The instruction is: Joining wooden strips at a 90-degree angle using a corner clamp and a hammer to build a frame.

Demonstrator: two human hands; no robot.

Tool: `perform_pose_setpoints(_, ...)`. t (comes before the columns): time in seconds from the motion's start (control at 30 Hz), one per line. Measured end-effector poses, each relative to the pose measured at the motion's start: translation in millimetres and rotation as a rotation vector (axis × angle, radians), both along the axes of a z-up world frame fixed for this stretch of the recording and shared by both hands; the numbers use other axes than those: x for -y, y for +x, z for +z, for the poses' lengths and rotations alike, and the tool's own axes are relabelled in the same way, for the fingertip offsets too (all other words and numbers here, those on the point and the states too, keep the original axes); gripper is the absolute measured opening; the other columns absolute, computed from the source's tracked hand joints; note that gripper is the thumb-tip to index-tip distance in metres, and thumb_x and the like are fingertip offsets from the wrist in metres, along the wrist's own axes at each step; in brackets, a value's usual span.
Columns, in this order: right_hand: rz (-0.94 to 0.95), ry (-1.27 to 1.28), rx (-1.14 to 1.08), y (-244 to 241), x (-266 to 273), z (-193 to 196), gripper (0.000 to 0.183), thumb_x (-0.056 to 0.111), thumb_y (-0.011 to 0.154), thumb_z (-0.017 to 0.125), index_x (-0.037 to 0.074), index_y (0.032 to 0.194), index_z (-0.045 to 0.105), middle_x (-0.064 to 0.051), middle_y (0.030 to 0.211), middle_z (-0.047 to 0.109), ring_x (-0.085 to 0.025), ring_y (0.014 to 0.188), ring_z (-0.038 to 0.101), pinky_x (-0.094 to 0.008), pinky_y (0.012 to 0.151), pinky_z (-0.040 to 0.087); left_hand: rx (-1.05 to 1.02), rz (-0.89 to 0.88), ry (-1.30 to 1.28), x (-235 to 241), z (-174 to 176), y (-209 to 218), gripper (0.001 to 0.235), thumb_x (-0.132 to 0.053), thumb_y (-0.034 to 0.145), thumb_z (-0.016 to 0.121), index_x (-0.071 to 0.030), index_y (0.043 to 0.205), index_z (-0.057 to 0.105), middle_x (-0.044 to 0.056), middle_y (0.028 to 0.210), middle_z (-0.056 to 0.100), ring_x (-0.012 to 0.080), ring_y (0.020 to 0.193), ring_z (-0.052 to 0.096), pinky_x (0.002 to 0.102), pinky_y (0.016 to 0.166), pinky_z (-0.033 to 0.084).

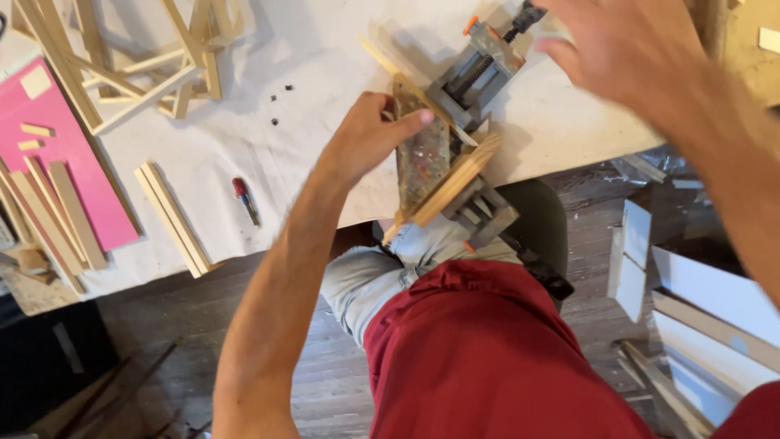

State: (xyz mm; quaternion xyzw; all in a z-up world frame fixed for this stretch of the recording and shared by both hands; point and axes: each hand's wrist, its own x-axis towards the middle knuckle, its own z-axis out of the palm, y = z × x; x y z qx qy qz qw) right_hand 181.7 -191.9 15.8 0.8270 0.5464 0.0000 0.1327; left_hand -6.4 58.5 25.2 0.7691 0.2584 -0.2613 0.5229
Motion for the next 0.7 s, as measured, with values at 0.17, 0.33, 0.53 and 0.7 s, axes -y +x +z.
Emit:
perform_pose_setpoints(0.17,-0.530,0.374,-0.819,-87,83,-13,0.016,0.020,0.100,0.072,0.006,0.106,0.076,-0.008,0.107,0.077,-0.024,0.100,0.070,-0.038,0.096,0.050,-0.003,0.147,0.191,7,-3,-92,0.022,-0.034,0.094,0.066,-0.015,0.106,0.067,0.001,0.092,0.068,0.0168,0.083,0.060,0.035,0.077,0.047)
perform_pose_setpoints(0.33,-0.749,0.254,-1.816,-163,149,-82,0.038,0.030,0.100,0.049,0.008,0.125,0.068,-0.012,0.113,0.082,-0.022,0.094,0.081,-0.037,0.085,0.066,-0.121,0.149,0.024,24,7,-141,0.033,-0.035,0.098,0.057,-0.014,0.118,0.073,-0.001,0.117,0.079,0.0155,0.105,0.072,0.032,0.090,0.053)
perform_pose_setpoints(0.53,-1.159,0.503,-2.515,-213,140,-105,0.052,0.040,0.108,0.042,-0.010,0.104,0.056,-0.016,0.055,0.047,-0.015,0.030,0.037,-0.030,0.026,0.036,-0.153,0.275,-0.105,34,-16,-158,0.037,-0.035,0.096,0.065,-0.011,0.123,0.074,0.014,0.100,0.081,0.0296,0.094,0.076,0.042,0.085,0.059)
perform_pose_setpoints(0.7,-1.258,0.440,-2.323,-214,135,-97,0.048,0.029,0.113,0.036,-0.010,0.095,0.055,-0.003,0.048,0.029,-0.011,0.026,0.024,-0.027,0.020,0.025,-0.156,0.412,-0.145,44,-36,-166,0.029,-0.032,0.092,0.071,-0.014,0.113,0.079,0.003,0.079,0.081,0.0142,0.078,0.075,0.029,0.075,0.058)
